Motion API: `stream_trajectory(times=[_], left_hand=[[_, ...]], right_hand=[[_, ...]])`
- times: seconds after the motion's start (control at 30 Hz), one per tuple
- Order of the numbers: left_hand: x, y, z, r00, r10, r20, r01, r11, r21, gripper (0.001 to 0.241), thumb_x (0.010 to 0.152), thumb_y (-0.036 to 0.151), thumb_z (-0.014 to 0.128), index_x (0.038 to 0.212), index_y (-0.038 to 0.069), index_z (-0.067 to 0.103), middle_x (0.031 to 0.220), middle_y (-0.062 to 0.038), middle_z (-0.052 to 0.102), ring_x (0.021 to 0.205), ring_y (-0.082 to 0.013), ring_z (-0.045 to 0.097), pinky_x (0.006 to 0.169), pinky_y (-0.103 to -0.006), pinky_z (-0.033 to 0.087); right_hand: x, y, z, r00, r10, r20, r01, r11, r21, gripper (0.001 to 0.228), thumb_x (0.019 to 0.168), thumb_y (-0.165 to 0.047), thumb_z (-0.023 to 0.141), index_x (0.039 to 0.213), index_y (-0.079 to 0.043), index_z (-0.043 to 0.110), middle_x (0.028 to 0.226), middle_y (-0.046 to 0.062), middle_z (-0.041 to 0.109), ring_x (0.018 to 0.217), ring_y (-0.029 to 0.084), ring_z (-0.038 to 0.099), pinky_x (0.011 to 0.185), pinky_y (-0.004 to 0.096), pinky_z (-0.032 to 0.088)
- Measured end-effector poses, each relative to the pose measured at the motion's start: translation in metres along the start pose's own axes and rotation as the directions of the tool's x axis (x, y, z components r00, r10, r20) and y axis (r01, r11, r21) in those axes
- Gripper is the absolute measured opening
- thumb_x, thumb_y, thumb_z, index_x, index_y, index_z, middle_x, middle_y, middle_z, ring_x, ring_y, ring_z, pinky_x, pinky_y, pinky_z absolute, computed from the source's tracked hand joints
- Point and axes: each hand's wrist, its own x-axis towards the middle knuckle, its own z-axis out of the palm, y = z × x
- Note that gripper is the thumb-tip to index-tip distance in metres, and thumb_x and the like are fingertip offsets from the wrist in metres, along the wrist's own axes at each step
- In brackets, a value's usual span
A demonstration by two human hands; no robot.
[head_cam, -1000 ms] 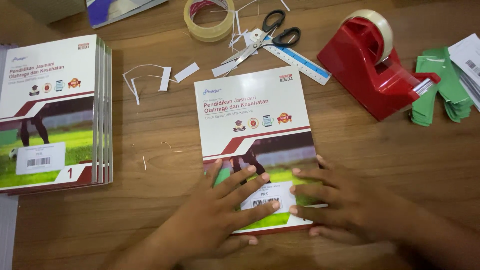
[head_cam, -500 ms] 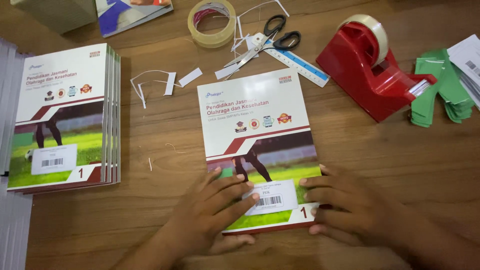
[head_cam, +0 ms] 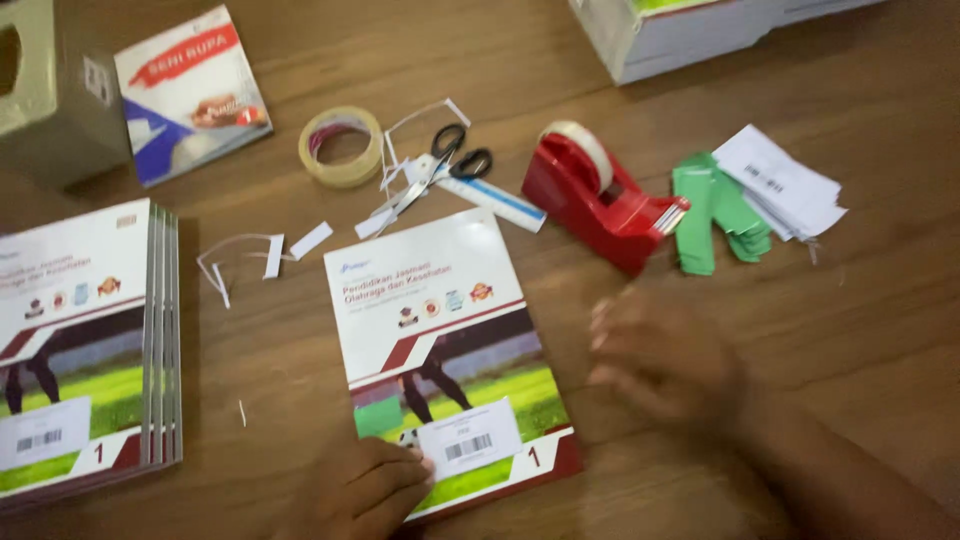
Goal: The recorder is preparing library books by cutting barcode labels and taping them onto the covers.
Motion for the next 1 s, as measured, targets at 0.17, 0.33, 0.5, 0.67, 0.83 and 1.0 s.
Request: stream_trajectory(times=[0.17,0.33,0.5,0.67,0.83,1.0], left_hand=[[0.003,-0.004,0.006,0.997,-0.066,-0.026,0.067,0.997,0.045,0.017,0.087,0.016,0.073,0.101,0.007,0.074,0.105,-0.006,0.075,0.089,-0.0223,0.071,0.076,-0.033,0.057],[0.02,-0.013,0.017,0.995,-0.035,0.093,0.036,0.999,-0.002,0.028,0.092,0.014,0.072,0.118,0.003,0.07,0.116,-0.018,0.072,0.095,-0.0287,0.071,0.08,-0.0379,0.059],[0.037,-0.001,0.011,0.971,-0.165,0.175,0.188,0.974,-0.125,0.032,0.096,0.014,0.068,0.128,0.007,0.068,0.122,-0.014,0.072,0.104,-0.0284,0.069,0.088,-0.0369,0.056],[0.036,-0.014,0.026,0.982,-0.065,0.175,0.085,0.99,-0.113,0.038,0.097,0.012,0.065,0.132,0.0,0.063,0.121,-0.02,0.069,0.104,-0.0328,0.069,0.086,-0.0391,0.055],[0.025,-0.022,0.03,0.921,-0.209,0.33,0.257,0.96,-0.108,0.046,0.095,0.016,0.069,0.14,0.01,0.059,0.119,-0.016,0.066,0.102,-0.0293,0.066,0.086,-0.0379,0.053],[0.029,-0.026,0.036,0.927,-0.318,0.201,0.33,0.943,-0.03,0.056,0.091,0.056,0.076,0.129,0.015,0.069,0.106,-0.006,0.075,0.093,-0.0249,0.073,0.085,-0.0408,0.053]], right_hand=[[0.015,0.06,-0.047,0.888,0.37,-0.273,-0.41,0.906,-0.104,0.026,0.088,-0.011,0.073,0.112,0.0,0.073,0.117,0.017,0.07,0.104,0.029,0.066,0.087,0.038,0.052],[0.048,0.086,-0.065,0.711,0.702,0.048,-0.703,0.71,0.035,0.042,0.089,-0.028,0.067,0.127,-0.009,0.069,0.111,0.006,0.075,0.097,0.02,0.072,0.087,0.034,0.055],[0.069,0.081,-0.074,0.54,0.812,0.222,-0.84,0.503,0.203,0.05,0.085,-0.015,0.077,0.134,-0.011,0.068,0.084,0.006,0.078,0.073,0.016,0.072,0.071,0.029,0.058],[0.086,0.06,-0.09,0.438,0.86,0.263,-0.899,0.414,0.143,0.051,0.089,-0.015,0.074,0.139,-0.017,0.06,0.086,0.004,0.072,0.081,0.017,0.074,0.076,0.034,0.058],[0.066,0.059,-0.112,0.468,0.862,0.195,-0.884,0.452,0.121,0.055,0.081,-0.016,0.081,0.132,-0.014,0.063,0.081,0.008,0.074,0.055,0.016,0.059,0.047,0.03,0.044],[0.028,0.058,-0.122,0.442,0.879,0.182,-0.89,0.405,0.208,0.042,0.078,-0.009,0.08,0.119,-0.009,0.072,0.076,0.01,0.073,0.064,0.017,0.061,0.058,0.03,0.044]])
